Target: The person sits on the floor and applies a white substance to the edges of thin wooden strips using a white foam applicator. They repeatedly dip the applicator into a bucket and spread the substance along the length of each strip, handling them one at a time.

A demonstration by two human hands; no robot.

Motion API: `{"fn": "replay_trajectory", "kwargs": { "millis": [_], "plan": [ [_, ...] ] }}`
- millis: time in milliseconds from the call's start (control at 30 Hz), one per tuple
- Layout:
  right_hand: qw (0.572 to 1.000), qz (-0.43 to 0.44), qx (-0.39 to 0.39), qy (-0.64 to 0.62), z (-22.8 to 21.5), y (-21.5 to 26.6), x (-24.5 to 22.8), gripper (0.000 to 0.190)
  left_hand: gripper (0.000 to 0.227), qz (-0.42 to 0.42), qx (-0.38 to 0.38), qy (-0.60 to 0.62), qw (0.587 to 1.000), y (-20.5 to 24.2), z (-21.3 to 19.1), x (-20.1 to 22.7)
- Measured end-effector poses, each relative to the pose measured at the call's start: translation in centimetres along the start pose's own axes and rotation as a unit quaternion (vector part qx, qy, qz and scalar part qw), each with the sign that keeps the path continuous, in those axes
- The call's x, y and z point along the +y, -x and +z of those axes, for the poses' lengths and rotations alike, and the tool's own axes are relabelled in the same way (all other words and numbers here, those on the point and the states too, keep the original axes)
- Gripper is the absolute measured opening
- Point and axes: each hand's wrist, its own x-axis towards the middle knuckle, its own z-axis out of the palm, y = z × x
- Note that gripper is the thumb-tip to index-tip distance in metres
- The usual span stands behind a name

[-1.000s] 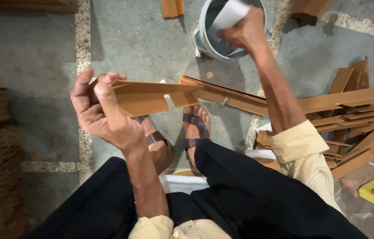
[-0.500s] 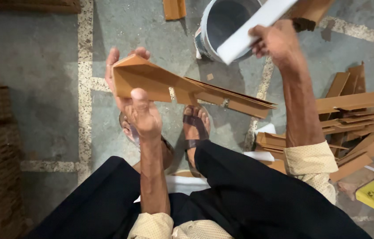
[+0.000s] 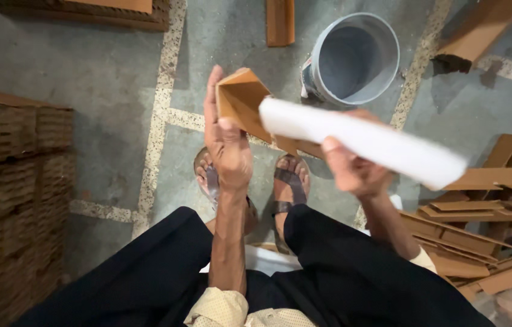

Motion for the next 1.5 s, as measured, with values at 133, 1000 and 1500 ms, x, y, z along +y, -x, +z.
{"fn": "replay_trajectory", "kwargs": {
  "millis": [133,1000,1500],
  "plan": [
    [0.989,-0.04,-0.128,0.069,1.2,-2.7,-2.5,0.023,0.084,0.02,-0.025,0.003,0.999,0.5,0.1,-0.8],
    [0.96,-0.102,-0.124,0.23,2.9,-1.9,-3.1,0.027,0.058,0.028,0.026,-0.113,0.993,1.3,0.6,0.1],
    [0.977,-0.073,-0.082,0.181,1.8,-0.8,-0.9,0.028,0.052,0.035,0.058,-0.133,0.989,1.3,2.0,0.2]
  ]
}}
